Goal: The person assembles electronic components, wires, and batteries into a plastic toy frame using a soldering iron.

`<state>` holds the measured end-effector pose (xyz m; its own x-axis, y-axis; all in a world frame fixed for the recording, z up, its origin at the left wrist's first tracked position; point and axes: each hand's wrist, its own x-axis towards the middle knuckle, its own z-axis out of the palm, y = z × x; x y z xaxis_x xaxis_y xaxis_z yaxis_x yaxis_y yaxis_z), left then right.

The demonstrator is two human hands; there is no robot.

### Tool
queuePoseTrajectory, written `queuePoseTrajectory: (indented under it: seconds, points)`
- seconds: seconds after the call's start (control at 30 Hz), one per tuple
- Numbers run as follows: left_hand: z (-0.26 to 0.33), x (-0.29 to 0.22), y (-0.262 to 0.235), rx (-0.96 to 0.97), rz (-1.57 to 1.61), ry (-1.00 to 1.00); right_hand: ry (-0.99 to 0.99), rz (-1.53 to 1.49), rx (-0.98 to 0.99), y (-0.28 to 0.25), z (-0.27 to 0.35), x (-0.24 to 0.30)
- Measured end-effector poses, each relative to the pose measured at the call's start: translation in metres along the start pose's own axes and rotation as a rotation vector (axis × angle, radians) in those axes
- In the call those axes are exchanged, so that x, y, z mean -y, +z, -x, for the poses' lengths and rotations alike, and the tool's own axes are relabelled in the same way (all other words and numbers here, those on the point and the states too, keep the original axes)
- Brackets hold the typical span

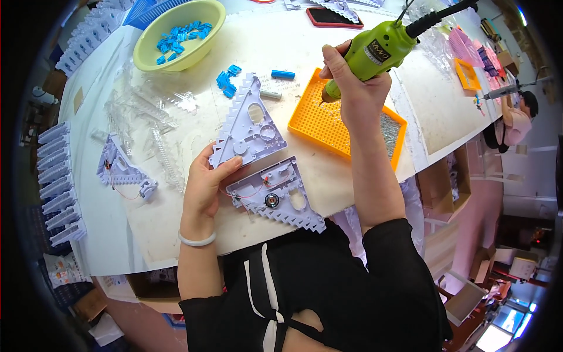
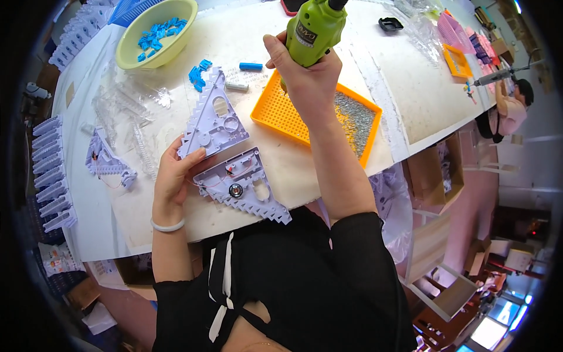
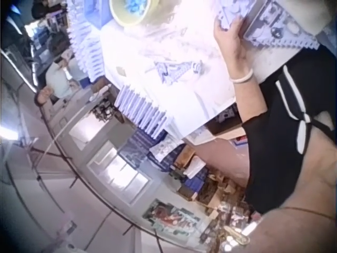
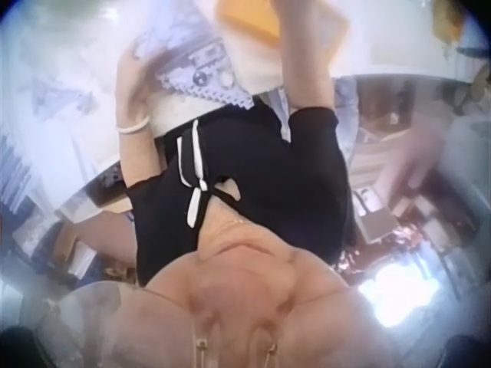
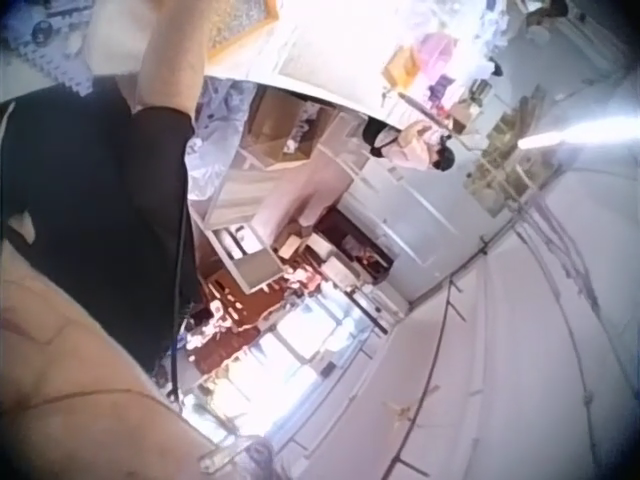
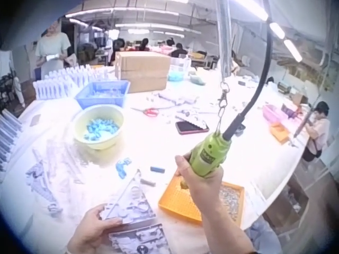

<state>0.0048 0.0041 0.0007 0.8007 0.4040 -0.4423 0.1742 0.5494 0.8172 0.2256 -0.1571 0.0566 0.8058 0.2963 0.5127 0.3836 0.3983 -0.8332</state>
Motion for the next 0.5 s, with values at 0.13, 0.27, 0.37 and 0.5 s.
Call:
queuePoseTrajectory:
  seconds: [0.13,0.27,0.37,0.5]
  points:
    - [0.0,-0.003,0.002,-0.003,0.014,0.0,0.045,0.033,-0.017,0.002,-0.004,-0.002]
    - [-0.001,-0.003,0.002,-0.009,0.009,-0.002,0.008,0.017,-0.013,0.002,-0.005,-0.008]
    - [-0.002,0.0,-0.001,-0.011,-0.003,-0.002,0.016,0.034,-0.019,0.001,-0.004,-0.011]
    - [-0.001,0.001,0.001,-0.031,-0.003,0.005,0.013,0.047,-0.022,0.002,-0.003,-0.011]
